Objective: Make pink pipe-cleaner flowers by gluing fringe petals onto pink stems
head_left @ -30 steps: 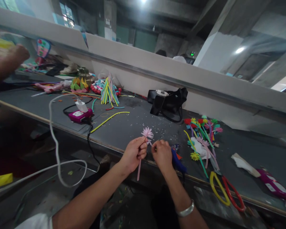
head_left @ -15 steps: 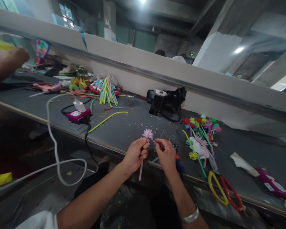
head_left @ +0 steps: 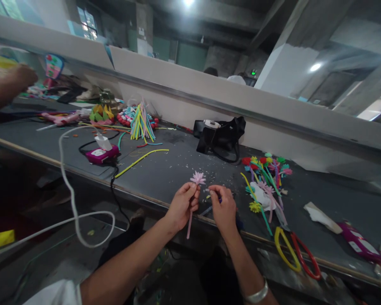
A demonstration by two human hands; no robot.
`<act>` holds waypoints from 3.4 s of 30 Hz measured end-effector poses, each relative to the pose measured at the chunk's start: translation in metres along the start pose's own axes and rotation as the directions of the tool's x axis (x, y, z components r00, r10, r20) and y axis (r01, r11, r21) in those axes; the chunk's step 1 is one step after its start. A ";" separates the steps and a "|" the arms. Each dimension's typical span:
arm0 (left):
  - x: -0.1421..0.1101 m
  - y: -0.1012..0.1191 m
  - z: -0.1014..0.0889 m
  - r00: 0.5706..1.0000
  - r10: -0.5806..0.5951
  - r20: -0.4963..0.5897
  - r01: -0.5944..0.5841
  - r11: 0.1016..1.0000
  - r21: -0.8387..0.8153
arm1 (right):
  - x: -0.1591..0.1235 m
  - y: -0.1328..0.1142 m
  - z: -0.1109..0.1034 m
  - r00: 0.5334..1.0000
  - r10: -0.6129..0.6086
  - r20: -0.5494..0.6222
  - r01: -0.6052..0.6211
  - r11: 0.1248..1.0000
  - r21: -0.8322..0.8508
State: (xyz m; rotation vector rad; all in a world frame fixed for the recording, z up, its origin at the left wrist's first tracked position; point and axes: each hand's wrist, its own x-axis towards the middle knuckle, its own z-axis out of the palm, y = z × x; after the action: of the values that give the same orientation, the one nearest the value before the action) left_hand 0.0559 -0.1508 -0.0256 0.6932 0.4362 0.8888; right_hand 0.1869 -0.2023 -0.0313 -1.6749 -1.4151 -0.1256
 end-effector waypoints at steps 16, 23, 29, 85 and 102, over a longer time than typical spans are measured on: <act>-0.009 -0.007 0.014 0.990 0.119 -0.077 -0.102 0.976 0.191 | -0.022 -0.030 -0.005 0.995 -0.092 0.033 0.093 0.995 -0.021; -0.007 -0.004 0.012 0.981 0.115 -0.155 -0.089 0.982 0.164 | -0.022 -0.032 -0.014 0.997 -0.065 0.037 0.069 0.992 -0.104; -0.003 0.007 0.007 0.994 0.039 -0.101 -0.035 0.998 0.042 | -0.026 0.003 -0.034 0.996 0.079 0.051 -0.030 0.783 -0.621; -0.007 -0.004 0.009 0.987 -0.155 -0.047 0.151 0.985 -0.080 | -0.052 -0.019 -0.045 0.998 0.037 0.051 -0.041 0.997 0.072; -0.008 -0.003 0.011 0.987 -0.156 -0.043 0.153 0.986 -0.065 | -0.051 -0.014 -0.042 0.998 -0.053 0.041 0.053 0.999 0.004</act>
State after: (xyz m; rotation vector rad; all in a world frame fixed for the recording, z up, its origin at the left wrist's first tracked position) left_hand 0.0596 -0.1627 -0.0192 0.5740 0.4970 0.7703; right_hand 0.1767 -0.2693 -0.0293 -1.6467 -1.4908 -0.1197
